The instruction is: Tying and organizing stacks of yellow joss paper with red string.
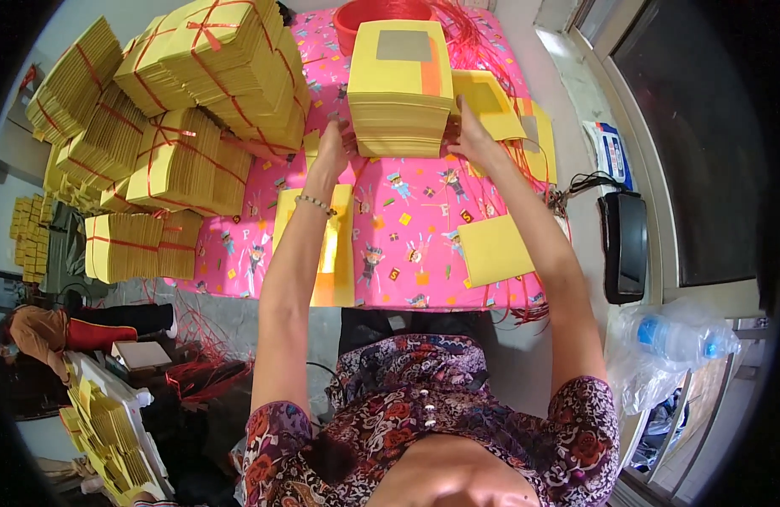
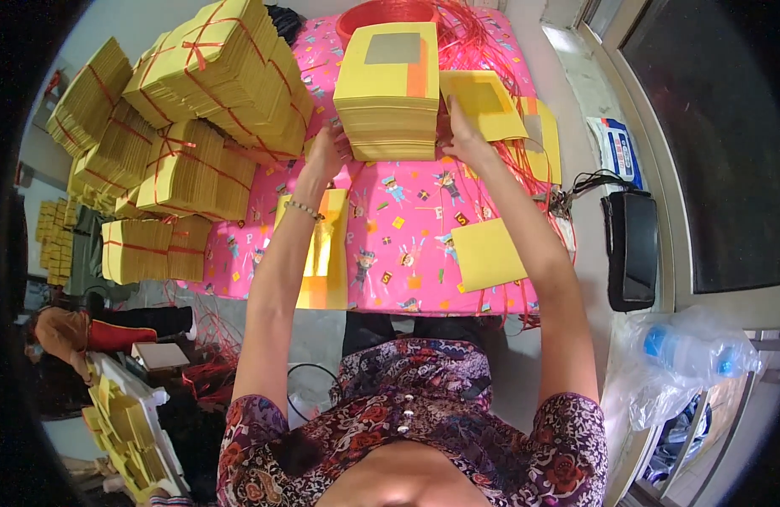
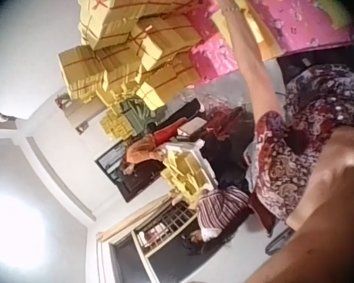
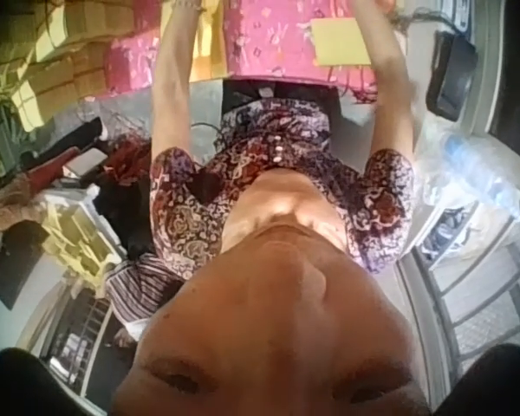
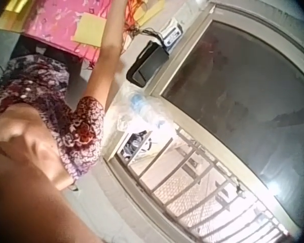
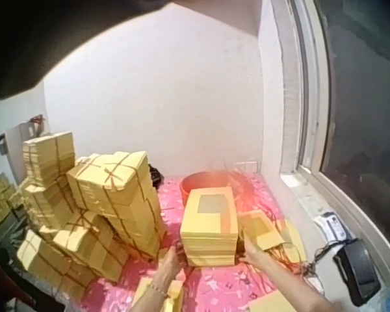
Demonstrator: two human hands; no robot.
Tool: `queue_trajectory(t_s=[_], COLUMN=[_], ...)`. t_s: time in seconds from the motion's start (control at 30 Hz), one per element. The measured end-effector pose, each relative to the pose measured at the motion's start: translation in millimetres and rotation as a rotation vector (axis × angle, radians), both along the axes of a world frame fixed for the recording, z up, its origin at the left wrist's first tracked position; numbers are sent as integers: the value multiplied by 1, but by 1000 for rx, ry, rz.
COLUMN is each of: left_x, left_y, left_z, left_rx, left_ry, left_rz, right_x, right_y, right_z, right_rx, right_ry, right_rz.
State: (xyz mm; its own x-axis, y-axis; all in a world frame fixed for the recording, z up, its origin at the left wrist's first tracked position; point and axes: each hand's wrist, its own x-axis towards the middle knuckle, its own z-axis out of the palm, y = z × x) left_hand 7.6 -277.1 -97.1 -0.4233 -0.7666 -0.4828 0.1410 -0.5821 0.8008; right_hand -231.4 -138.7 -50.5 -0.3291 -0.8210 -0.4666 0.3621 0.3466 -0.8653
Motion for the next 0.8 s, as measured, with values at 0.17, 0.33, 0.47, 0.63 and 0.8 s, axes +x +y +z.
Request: queue_trajectory(t_s=[0.17, 0.33, 0.47, 0.63, 0.8], left_x=[-31, -28, -32, -29, -20], left_y=[27, 28, 37, 57, 83], left_z=[30, 32, 41, 45, 56], left_rx=[-71, -137, -89, -82, -95], left_ry=[-13, 136, 106, 83, 51], left_rz=[-41, -64, -75, -98, -75], right_x=[13, 37, 28, 22, 39], right_y=[-2, -5, 2, 16, 43], right_z=[-2, 12, 9, -1, 11], right_rx=[-75, -125, -114, -85, -84], right_ry=[-71, -10, -67, -69, -34], right_rz=[145, 7, 21, 75, 28])
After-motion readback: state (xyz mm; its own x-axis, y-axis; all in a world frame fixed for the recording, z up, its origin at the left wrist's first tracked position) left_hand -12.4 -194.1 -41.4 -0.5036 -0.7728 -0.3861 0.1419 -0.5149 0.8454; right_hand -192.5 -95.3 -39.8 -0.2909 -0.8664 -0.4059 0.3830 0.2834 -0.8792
